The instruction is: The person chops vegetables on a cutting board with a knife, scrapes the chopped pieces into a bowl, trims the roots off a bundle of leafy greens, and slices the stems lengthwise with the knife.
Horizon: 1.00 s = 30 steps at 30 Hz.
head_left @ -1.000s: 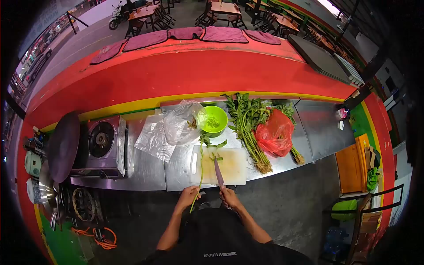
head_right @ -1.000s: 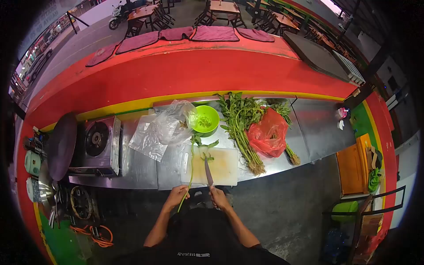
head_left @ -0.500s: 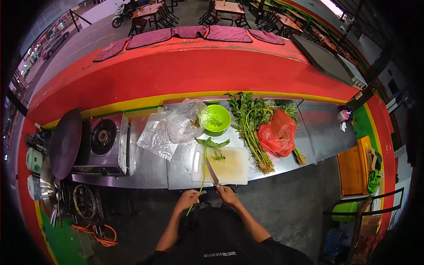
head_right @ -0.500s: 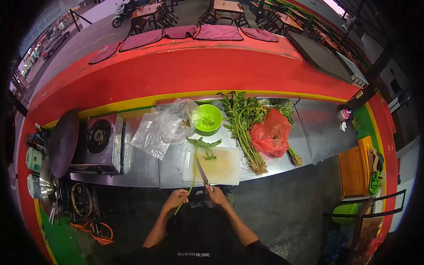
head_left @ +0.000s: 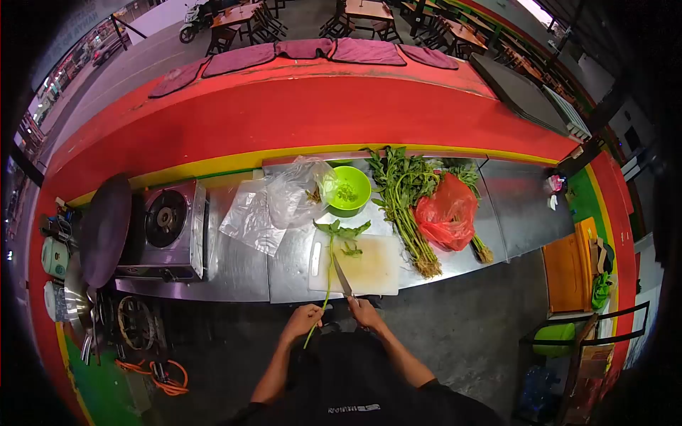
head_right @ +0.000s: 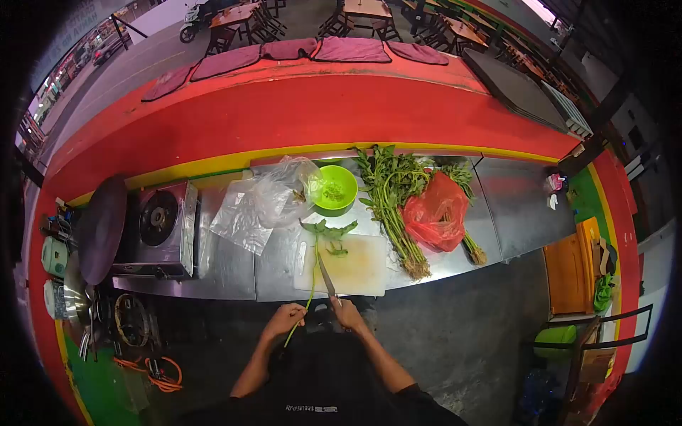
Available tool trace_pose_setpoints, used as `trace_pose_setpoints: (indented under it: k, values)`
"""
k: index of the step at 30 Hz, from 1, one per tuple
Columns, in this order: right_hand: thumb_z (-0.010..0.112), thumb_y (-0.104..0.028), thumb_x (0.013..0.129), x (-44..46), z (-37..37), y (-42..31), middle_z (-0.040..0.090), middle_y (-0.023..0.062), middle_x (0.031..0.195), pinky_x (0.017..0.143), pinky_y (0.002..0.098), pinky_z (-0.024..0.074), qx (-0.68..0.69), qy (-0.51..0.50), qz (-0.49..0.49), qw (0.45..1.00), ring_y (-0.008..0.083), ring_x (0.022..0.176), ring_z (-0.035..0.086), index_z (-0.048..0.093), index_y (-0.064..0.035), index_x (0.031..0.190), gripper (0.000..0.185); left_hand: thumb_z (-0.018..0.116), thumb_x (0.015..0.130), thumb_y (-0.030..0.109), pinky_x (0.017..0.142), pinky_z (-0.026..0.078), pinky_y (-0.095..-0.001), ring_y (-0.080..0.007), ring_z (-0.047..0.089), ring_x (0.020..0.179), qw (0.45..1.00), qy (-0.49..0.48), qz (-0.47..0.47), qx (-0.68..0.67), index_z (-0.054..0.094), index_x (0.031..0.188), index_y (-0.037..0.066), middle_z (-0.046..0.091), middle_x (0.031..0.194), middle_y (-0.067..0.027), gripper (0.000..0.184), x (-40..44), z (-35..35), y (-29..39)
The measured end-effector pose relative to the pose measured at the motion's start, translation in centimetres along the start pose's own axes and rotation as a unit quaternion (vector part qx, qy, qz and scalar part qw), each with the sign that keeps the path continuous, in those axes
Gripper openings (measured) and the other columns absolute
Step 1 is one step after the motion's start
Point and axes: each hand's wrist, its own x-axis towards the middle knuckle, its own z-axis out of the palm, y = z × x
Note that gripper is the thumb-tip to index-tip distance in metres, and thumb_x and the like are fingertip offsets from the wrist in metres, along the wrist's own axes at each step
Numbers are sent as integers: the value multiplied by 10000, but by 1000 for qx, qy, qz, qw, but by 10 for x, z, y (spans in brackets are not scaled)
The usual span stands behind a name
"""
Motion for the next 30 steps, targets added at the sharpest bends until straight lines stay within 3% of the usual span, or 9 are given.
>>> trace_pose_setpoints:
  k: [1,3,4,7,17,25,27,28,30]
  values:
    - [454,-524,1020,6,5,13,532,76,556,428,387,408,0,0,1,1000,223,429,519,579,-10,809,569,621,977,202,634,517,-282,-114,666,679,1000,-2,3,3,669,1036,-37,715,748,-82,251,0,0,0]
    - [466,-499,1016,15,16,32,663,261,738,651,526,506,-175,133,-73,973,458,699,661,614,37,825,587,622,975,194,638,517,-281,-113,664,682,1000,-2,4,-9,670,1035,-39,713,752,-81,245,0,0,-1]
    - [466,-499,1016,9,14,19,663,261,738,651,526,506,-175,132,-73,973,458,699,661,614,37,825,587,623,972,186,643,517,-280,-112,662,686,1000,-2,6,-20,670,1034,-41,712,756,-79,239,0,0,-1]
    - [441,-502,1015,-1,9,-1,632,390,947,855,611,470,-178,99,8,979,571,983,593,649,85,949,625,617,980,178,649,519,-276,-110,659,692,999,-1,13,-34,664,1025,-45,698,757,-70,232,-3,0,0]
    - [442,-505,1015,0,7,-5,646,377,957,871,592,480,-165,82,17,983,552,979,614,645,86,932,631,606,992,156,686,530,-274,-122,659,729,996,-44,1,-74,630,1028,-48,689,813,-73,209,-7,-4,-3]
    - [445,-527,1012,9,7,14,656,337,897,814,568,482,-120,55,3,991,535,962,617,646,34,880,610,649,964,141,696,533,-280,-147,660,741,984,54,-3,-172,597,1048,-48,695,833,-105,214,2,-8,-4]
    - [436,-574,1008,8,7,12,615,148,655,663,456,475,-110,56,-15,992,294,674,636,582,-7,744,643,688,940,172,665,524,-284,-148,664,708,983,98,12,-154,608,996,-16,694,777,-86,213,4,-8,-7]
    - [436,-574,1008,8,6,12,615,148,655,663,456,475,-110,56,-15,992,294,674,636,582,-7,744,643,688,940,172,665,524,-284,-148,664,708,983,99,13,-155,608,996,-16,694,777,-86,213,5,-8,-7]
    - [443,-603,1000,4,4,8,553,68,605,541,370,440,-58,36,-36,997,186,554,547,563,-34,745,635,744,880,209,633,525,-345,-214,686,676,975,202,7,95,629,952,27,694,727,-86,227,2,-8,-5]
